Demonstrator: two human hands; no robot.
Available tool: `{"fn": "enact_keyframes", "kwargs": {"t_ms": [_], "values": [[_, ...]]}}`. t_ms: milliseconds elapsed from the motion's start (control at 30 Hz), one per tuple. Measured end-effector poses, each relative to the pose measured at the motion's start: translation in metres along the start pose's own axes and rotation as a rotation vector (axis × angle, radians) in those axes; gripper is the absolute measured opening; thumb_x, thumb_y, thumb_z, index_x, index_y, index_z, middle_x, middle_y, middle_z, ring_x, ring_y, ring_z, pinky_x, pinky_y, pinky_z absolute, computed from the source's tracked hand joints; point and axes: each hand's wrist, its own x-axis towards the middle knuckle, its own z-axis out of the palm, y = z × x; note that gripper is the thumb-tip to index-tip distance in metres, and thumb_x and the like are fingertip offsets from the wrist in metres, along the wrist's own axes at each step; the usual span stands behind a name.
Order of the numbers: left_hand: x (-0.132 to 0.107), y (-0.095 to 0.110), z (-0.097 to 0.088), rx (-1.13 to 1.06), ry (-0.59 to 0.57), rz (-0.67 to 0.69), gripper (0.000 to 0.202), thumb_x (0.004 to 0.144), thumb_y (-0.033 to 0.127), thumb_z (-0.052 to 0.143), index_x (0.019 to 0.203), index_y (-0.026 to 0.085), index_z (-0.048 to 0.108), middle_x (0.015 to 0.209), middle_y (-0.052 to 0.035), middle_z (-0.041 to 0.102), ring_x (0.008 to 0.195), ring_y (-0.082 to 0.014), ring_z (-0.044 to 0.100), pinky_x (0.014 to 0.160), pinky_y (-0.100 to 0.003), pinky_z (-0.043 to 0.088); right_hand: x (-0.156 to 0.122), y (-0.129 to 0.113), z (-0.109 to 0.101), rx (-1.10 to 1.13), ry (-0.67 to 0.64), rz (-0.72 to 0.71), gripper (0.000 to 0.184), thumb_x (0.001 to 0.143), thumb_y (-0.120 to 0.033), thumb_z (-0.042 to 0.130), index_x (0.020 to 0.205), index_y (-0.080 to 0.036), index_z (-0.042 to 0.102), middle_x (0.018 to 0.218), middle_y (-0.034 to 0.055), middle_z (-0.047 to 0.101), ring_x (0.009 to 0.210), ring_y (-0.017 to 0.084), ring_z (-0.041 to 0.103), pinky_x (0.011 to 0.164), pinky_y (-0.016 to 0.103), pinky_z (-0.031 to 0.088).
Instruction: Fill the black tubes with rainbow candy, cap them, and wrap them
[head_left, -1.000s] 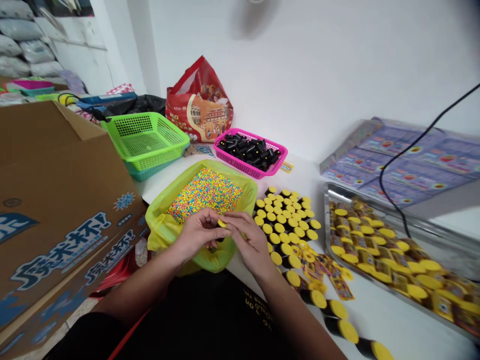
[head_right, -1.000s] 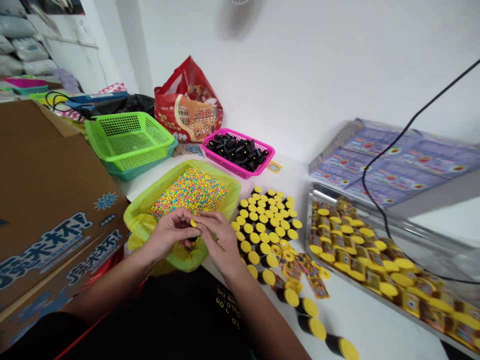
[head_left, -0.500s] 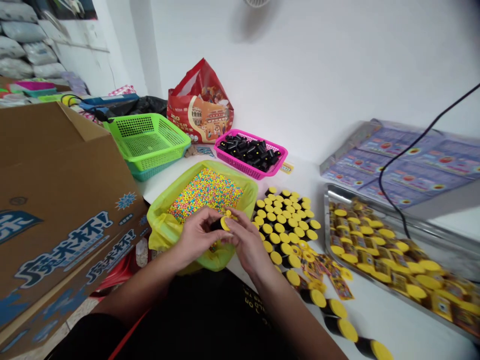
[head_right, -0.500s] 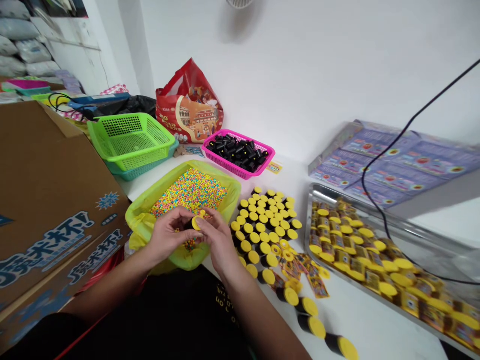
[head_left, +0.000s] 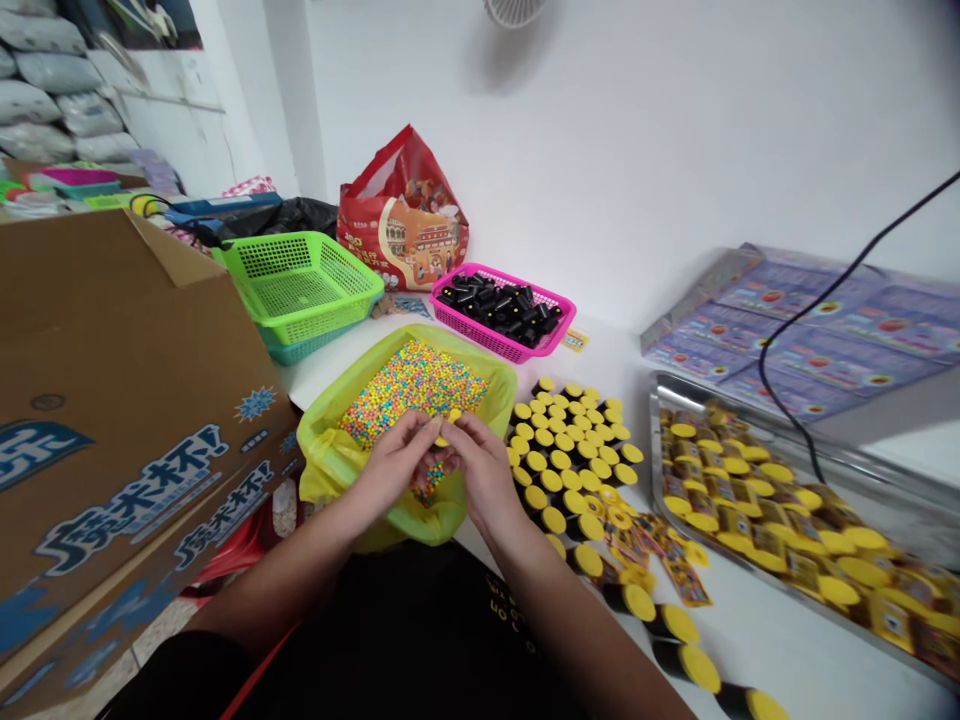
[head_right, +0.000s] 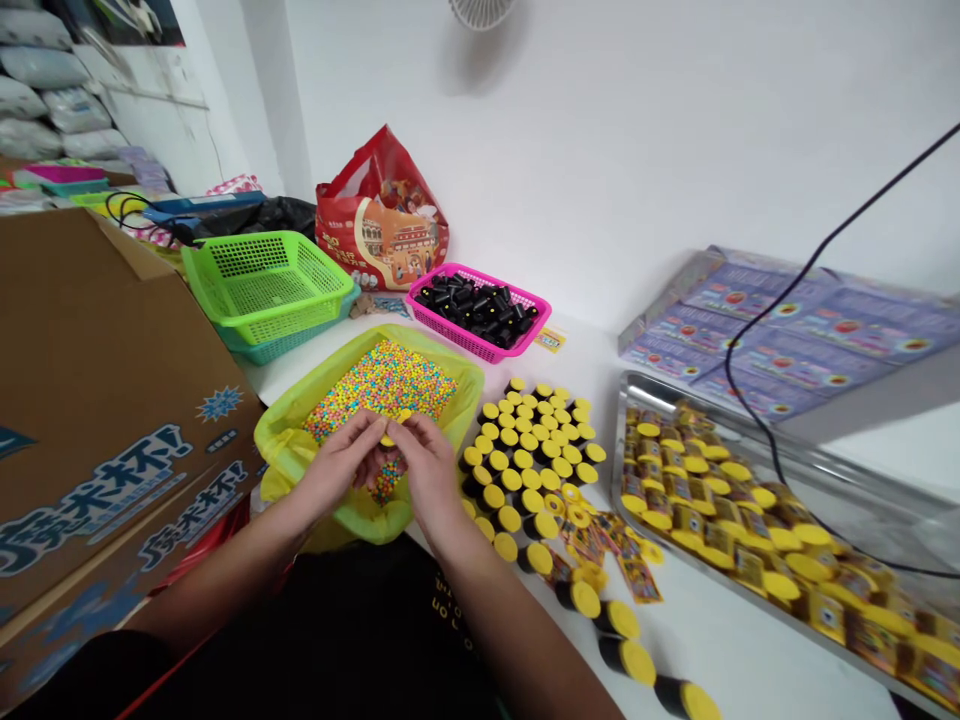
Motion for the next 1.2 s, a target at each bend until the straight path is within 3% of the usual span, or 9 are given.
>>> {"fn": "enact_keyframes", "kwargs": {"t_ms": [167,400,500,633,800,1000,1200], "values": [[0.001,-0.003,0.004,-0.104,0.063,0.006,0.044,0.083,0.062,0.060,0.076,0.021,0.046,0.051,0.0083,0.048,0.037,-0.0061,0.037,0.037,-0.020,0.023,-0.001,0.002,0.009,0.092,0.036,0.043,0.034,0.069,-0.046,0.078,0.069,-0.021,0.055,0.060,-0.0060,0.050,0.051,0.010,0.045,0.047,0.023,0.032],[-0.002,-0.003,0.014,-0.169,0.180,0.121,0.049,0.079,0.059,0.066,0.066,0.020,0.040,0.058,0.0077,0.038,0.049,-0.0059,0.036,0.045,-0.019,0.032,-0.006,0.005,0.017,0.197,0.109,-0.011,0.031,0.064,-0.039,0.083,0.078,-0.021,0.060,0.067,-0.0057,0.054,0.056,0.010,0.047,0.051,0.023,0.037],[-0.002,-0.003,0.015,-0.139,0.144,0.137,0.045,0.082,0.059,0.064,0.071,0.020,0.044,0.060,0.0072,0.042,0.048,-0.0061,0.037,0.045,-0.020,0.033,-0.004,0.002,0.015,0.218,0.104,0.004,0.031,0.066,-0.039,0.081,0.073,-0.021,0.057,0.063,-0.0068,0.052,0.052,0.010,0.046,0.049,0.024,0.037],[0.001,-0.007,0.011,-0.069,0.032,0.084,0.041,0.076,0.054,0.071,0.090,0.021,0.052,0.061,0.0080,0.047,0.044,-0.0071,0.041,0.041,-0.020,0.033,0.004,0.001,0.007,0.236,0.114,0.066,0.032,0.066,-0.039,0.081,0.067,-0.021,0.055,0.058,-0.0073,0.048,0.048,0.010,0.043,0.044,0.024,0.033],[0.005,-0.013,0.008,0.014,0.007,0.081,0.034,0.074,0.044,0.074,0.083,0.020,0.052,0.059,0.0081,0.046,0.045,-0.0077,0.042,0.042,-0.021,0.032,0.007,0.005,0.000,0.174,0.152,0.049,0.028,0.065,-0.038,0.079,0.067,-0.020,0.059,0.060,-0.0058,0.051,0.049,0.009,0.042,0.042,0.023,0.032],[0.007,-0.014,0.008,0.077,0.048,0.182,0.024,0.074,0.033,0.075,0.081,0.018,0.059,0.063,0.0055,0.051,0.056,-0.0094,0.046,0.053,-0.022,0.037,0.005,0.008,0.002,0.166,0.174,0.010,0.027,0.067,-0.039,0.077,0.067,-0.020,0.058,0.060,-0.0057,0.049,0.048,0.009,0.040,0.039,0.022,0.030],[0.004,-0.013,0.007,-0.050,0.002,0.062,0.033,0.072,0.042,0.075,0.084,0.019,0.055,0.060,0.0068,0.052,0.044,-0.0077,0.043,0.038,-0.020,0.032,0.006,0.009,0.005,0.195,0.162,0.038,0.029,0.067,-0.038,0.078,0.066,-0.020,0.056,0.058,-0.0064,0.048,0.047,0.008,0.040,0.040,0.021,0.031]]}}
